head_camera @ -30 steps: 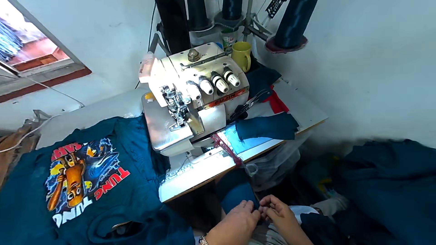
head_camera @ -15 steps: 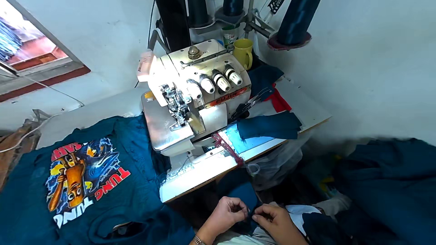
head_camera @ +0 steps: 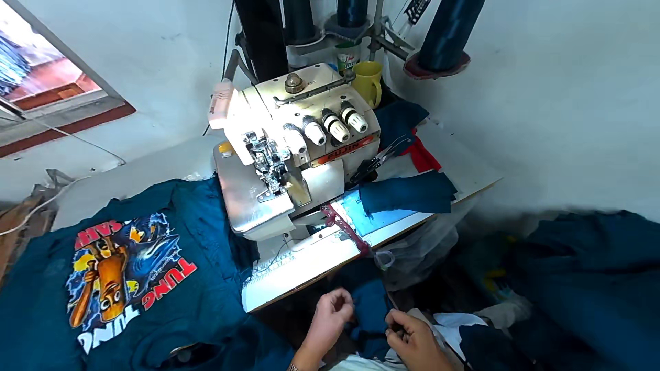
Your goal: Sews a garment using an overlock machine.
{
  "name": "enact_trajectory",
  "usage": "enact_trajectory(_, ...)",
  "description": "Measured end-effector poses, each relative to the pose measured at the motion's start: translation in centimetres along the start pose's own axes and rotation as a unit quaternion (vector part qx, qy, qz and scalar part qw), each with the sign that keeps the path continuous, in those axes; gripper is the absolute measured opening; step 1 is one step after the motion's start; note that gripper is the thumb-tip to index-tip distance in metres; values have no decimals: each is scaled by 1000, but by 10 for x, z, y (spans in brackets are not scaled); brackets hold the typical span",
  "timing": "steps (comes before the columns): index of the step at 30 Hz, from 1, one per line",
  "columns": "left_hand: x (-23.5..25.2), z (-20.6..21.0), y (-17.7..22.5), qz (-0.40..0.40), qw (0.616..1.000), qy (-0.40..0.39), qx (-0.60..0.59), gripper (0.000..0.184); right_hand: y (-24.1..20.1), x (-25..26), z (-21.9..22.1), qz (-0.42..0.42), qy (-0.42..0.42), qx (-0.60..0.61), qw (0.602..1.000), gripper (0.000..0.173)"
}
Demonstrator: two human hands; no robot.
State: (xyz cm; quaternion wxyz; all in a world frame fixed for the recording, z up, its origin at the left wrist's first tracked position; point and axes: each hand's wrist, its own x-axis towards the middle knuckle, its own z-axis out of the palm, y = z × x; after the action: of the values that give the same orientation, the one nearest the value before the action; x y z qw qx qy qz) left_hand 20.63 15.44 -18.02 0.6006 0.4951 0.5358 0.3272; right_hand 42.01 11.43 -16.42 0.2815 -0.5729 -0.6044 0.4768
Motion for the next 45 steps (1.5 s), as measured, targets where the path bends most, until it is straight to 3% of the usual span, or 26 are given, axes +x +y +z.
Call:
enact_trajectory(2,1,0,3,-75,988,120,-57,15,-2,-1,-3,8,-14,-7,1000,11)
enact_trajectory(4,3,3,4,-114,969,182,-121,13,-3,-1,-4,6,-22,-16,1000,11)
enact_trajectory(10,8,3,10,-110,979,132,-104,16,-7,0,-5,8,-49,-44,998,13)
enact_trajectory(12,8,3,14,-38,987,148,-44,12,-8,0,-6,4,-62,-51,997,13)
enact_trajectory(14,2,4,21,126,979,144,67,13,-7,1,-7,-4,-67,-55,996,13)
enact_trajectory(16,0,4,32,301,930,124,167,15,-4,2,-8,-9,-68,-56,996,12)
enact_trajectory(17,0,2,41,352,905,127,203,17,-4,2,-8,-8,-70,-54,996,12)
enact_trajectory(19,1,-9,64,387,880,174,215,19,-5,2,-8,1,-74,-52,996,14)
enact_trajectory(22,5,-37,97,374,887,247,107,24,-6,1,-8,2,-78,-68,995,14)
enact_trajectory(26,1,-71,126,355,895,270,9,30,-7,2,-9,-26,-95,-91,991,14)
enact_trajectory(30,-15,-93,151,323,908,254,-82,29,-14,4,-11,-20,-121,-118,985,16)
enact_trajectory(33,-30,-102,160,316,927,202,-2,23,-35,12,-22,-10,-158,-128,979,21)
enact_trajectory(35,-41,-99,164,315,933,163,55,22,-60,25,-25,-85,-91,-71,990,28)
enact_trajectory(36,-46,-94,165,318,935,136,82,21,-76,34,-23,-149,-46,-34,987,39)
enact_trajectory(38,-56,-82,164,342,927,82,133,22,-115,57,-10,-272,-18,39,961,59)
enact_trajectory(40,-66,-77,163,378,906,85,169,25,-159,74,2,-329,-88,122,932,54)
enact_trajectory(43,-98,-96,166,396,872,223,183,26,-203,87,19,-338,-237,131,901,24)
enact_trajectory(45,-130,-123,168,382,850,312,182,27,-213,88,38,-332,-313,84,886,20)
